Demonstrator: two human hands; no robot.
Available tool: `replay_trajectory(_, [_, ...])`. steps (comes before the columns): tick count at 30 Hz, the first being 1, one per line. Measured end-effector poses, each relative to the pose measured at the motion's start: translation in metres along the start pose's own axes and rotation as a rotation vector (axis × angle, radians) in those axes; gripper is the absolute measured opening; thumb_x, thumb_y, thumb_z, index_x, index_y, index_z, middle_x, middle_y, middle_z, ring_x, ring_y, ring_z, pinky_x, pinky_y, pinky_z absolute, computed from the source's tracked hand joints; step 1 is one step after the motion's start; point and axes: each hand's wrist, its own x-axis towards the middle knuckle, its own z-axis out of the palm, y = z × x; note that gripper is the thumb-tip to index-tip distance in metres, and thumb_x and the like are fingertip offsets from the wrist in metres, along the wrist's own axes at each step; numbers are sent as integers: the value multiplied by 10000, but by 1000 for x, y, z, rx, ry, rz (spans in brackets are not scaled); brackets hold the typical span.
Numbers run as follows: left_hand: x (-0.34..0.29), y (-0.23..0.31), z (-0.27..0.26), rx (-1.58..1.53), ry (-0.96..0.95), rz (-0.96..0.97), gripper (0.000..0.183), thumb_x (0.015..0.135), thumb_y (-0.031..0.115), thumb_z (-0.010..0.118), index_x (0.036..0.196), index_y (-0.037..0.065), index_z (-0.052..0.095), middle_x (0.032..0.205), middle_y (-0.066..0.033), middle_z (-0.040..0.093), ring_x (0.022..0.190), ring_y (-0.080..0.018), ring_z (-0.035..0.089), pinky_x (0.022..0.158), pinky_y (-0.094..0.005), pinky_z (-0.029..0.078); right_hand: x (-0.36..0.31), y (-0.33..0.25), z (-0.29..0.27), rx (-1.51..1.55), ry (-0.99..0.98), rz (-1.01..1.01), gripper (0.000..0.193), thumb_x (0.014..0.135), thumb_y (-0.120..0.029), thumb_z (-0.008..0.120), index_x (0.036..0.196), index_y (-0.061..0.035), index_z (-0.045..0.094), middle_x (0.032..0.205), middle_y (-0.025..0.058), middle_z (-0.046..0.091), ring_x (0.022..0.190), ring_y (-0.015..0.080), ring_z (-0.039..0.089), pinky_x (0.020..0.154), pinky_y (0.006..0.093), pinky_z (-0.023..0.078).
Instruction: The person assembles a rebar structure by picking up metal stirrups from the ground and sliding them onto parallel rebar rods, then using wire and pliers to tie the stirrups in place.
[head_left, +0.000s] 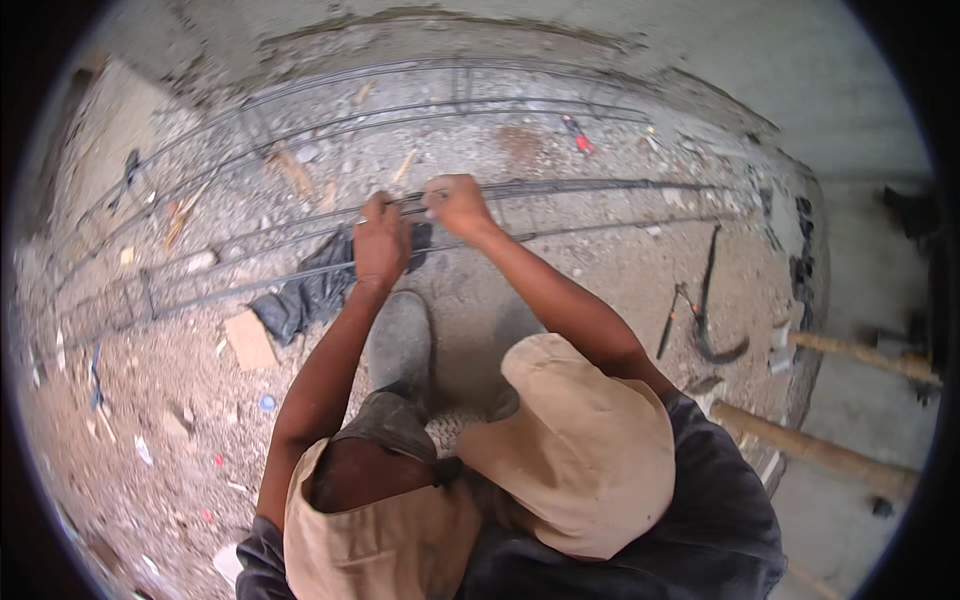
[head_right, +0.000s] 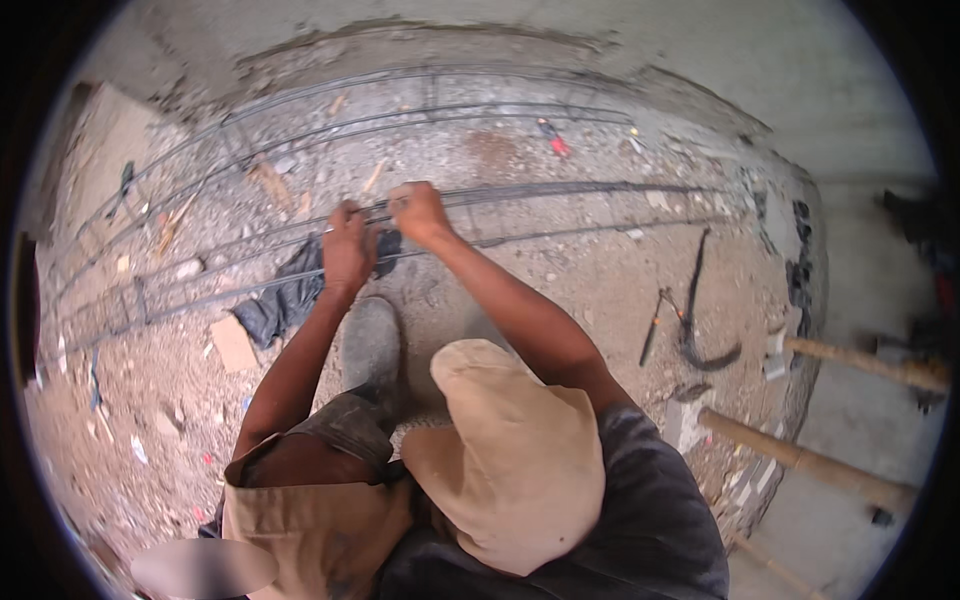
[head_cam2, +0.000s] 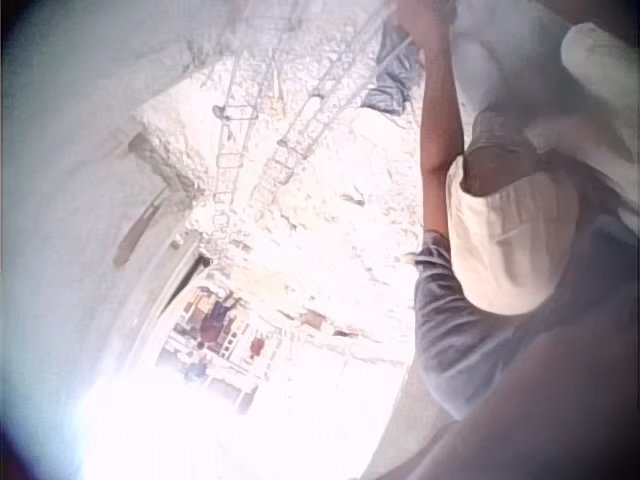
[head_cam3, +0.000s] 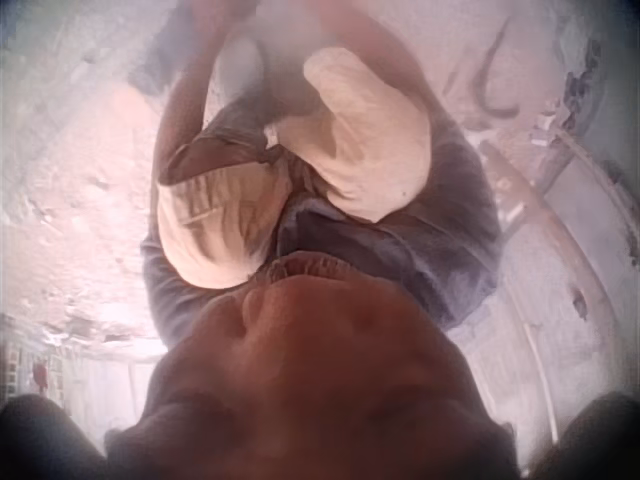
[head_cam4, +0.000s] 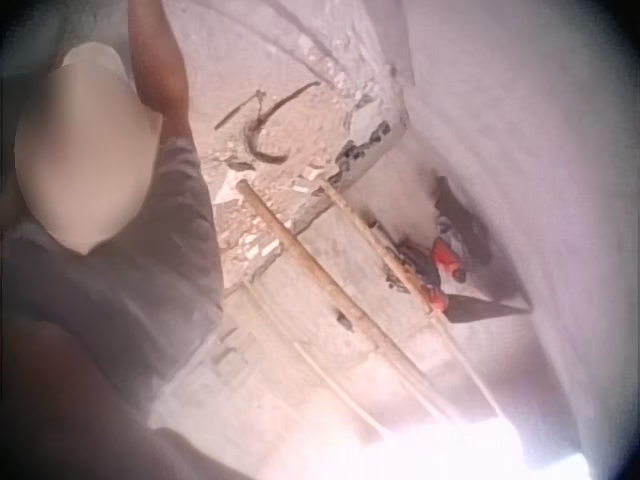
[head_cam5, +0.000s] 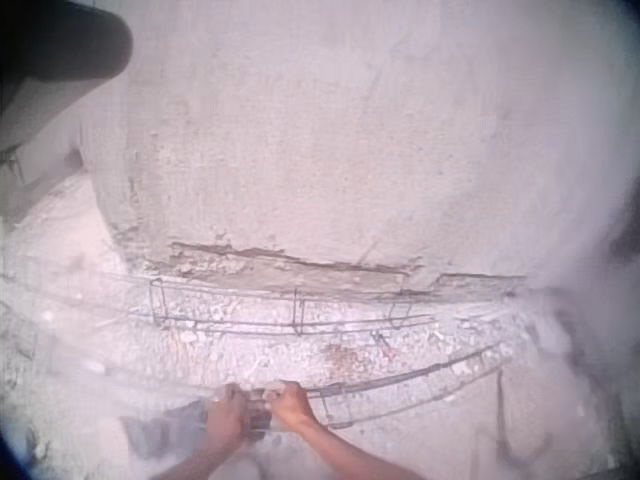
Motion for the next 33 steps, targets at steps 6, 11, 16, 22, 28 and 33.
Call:
replay_trajectory(6, [17, -16, 10, -201, 7, -152, 394, 779, 153, 677, 1106, -14, 535, 917, -226, 652, 842, -414, 643, 716, -475, 494, -17, -47, 30, -466, 20, -46, 132, 719, -118, 634, 810, -46, 696, 881, 213, 669, 912, 411, 629, 823, 473, 496])
replay_trajectory(11, [21, -2, 19, 72, -71, -153, 341, 886, 294, 622, 814, -39, 638, 682, -207, 657, 638, -412, 641, 624, -462, 489, -53, -34, -20, -420, 140, -155, 165, 776, -189, 643, 864, -55, 679, 1002, 189, 645, 1001, 379, 603, 878, 462, 473])
replay_trajectory(16, [15, 21, 30, -142, -223, -366, 461, 951, 356, 547, 820, -74, 652, 664, -174, 656, 558, -271, 642, 531, -392, 474, -110, 52, -168, -468, 199, 372, 235, 842, -260, 599, 891, -36, 649, 828, 195, 666, 818, 379, 657, 764, 458, 530])
replay_trajectory(22, [24, -37, 27, -1055, -22, -853, 214, 929, 211, 539, 962, 26, 641, 719, -22, 608, 558, -119, 540, 497, -254, 391, -238, 199, -289, -770, 685, 956, 362, 858, -323, 600, 1049, -16, 613, 1058, 229, 655, 999, 402, 639, 850, 505, 508])
replay_trajectory(28, [32, -20, 33, -1716, -256, -1111, 211, 1014, 195, 419, 939, 57, 561, 652, 50, 487, 546, -82, 462, 498, -229, 381, -371, 266, -308, -825, 573, 1241, 525, 805, -406, 609, 1161, -22, 571, 1165, 221, 614, 1102, 384, 594, 925, 503, 474])
replay_trajectory(33, [19, -12, 42, -2053, -125, -1249, 161, 1000, 157, 406, 892, 78, 495, 620, 36, 427, 507, -90, 408, 455, -229, 380, -365, 272, -311, -843, 598, 1182, 421, 837, -388, 598, 1061, -32, 616, 1050, 221, 663, 1024, 381, 636, 871, 502, 500])
